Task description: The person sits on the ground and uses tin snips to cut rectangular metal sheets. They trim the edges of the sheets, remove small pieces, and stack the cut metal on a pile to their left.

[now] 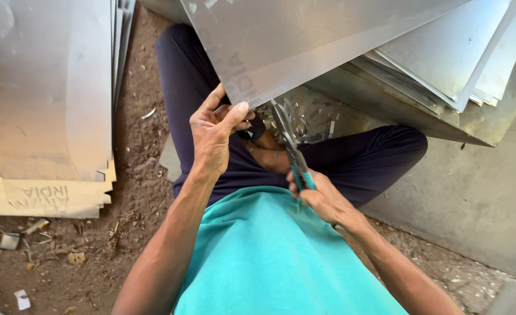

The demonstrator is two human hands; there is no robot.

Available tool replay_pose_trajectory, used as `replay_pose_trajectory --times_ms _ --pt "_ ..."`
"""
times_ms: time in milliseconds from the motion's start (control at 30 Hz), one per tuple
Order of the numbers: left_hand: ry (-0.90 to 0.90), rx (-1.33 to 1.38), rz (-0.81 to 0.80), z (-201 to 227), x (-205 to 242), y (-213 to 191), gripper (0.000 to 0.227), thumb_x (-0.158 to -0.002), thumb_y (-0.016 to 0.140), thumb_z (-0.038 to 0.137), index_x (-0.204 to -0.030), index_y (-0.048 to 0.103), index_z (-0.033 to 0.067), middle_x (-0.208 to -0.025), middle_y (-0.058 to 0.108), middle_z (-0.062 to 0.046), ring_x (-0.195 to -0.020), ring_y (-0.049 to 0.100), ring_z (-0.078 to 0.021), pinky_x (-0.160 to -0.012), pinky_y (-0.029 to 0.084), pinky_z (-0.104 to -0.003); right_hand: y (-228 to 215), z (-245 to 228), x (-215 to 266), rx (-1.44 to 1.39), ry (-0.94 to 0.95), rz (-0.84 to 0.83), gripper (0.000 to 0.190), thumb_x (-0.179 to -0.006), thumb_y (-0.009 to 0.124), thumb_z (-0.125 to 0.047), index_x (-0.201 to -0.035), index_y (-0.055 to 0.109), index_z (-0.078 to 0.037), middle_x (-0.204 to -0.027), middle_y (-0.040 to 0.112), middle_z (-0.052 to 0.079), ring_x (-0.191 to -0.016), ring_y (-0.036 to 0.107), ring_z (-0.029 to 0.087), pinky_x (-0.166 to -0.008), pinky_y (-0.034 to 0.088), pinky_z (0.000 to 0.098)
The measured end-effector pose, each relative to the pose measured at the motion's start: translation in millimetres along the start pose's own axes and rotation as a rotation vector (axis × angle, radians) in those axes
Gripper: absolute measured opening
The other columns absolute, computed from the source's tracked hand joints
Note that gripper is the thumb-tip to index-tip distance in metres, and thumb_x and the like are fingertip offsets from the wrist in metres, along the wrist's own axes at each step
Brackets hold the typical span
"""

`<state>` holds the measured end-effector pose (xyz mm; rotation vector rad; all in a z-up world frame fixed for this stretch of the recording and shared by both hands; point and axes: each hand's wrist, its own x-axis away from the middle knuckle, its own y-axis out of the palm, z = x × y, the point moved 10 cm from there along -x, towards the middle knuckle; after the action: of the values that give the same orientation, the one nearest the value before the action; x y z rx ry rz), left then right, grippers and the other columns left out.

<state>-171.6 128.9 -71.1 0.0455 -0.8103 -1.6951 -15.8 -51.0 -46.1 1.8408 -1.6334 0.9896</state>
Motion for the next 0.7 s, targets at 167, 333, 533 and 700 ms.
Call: replay_pose_trajectory --times_ms 167,333,533,700 --pt "0.006 -0.021 -0.015 10.9 1.9 -0.4 0.054 -0.09 0.078 0.006 -0.141 0.061 -0.0018 -0.099 0.077 -0.011 -0.08 0.072 -0.0144 -0.072 0.061 -0.027 12.7 -24.2 -11.7 0.173 0.057 0.047 0.036 -0.071 0.052 -0.009 -0.106 0.057 -0.005 -0.084 0.059 0.005 -0.072 0.056 0.017 -0.064 0.047 0.0335" --pt "-0.032 -0.001 -0.031 9.0 -0.9 -0.1 0.056 -0.09 0.078 0.005 -0.142 0.058 -0.0027 -0.099 0.078 -0.012 -0.083 0.074 -0.0152 -0.078 0.062 -0.028 15.6 -32.5 -14.6 0.227 0.052 0.064 0.03 -0.072 0.053 -0.008 -0.102 0.058 -0.005 -0.082 0.059 0.006 -0.072 0.056 0.016 -0.064 0.048 0.0338" --pt "-0.047 0.043 -0.041 5.9 0.3 -0.3 0.056 -0.089 0.078 0.006 -0.14 0.058 -0.0024 -0.099 0.077 -0.011 -0.085 0.074 -0.0148 -0.079 0.062 -0.029 5.8 -33.3 -14.5 0.256 0.037 0.08 0.024 -0.07 0.051 -0.007 -0.092 0.059 -0.004 -0.074 0.058 0.005 -0.066 0.055 0.016 -0.06 0.048 0.0359" --pt "0.004 -0.041 -0.014 8.5 -7.3 -9.2 0.034 -0.089 0.079 0.006 -0.121 0.069 -0.0031 -0.088 0.074 -0.007 -0.076 0.068 -0.0118 -0.073 0.058 -0.027 -3.9 -17.0 -17.7 0.354 0.058 0.108 0.014 -0.075 0.053 -0.011 -0.082 0.061 -0.003 -0.064 0.055 0.007 -0.059 0.051 0.019 -0.057 0.044 0.0383"
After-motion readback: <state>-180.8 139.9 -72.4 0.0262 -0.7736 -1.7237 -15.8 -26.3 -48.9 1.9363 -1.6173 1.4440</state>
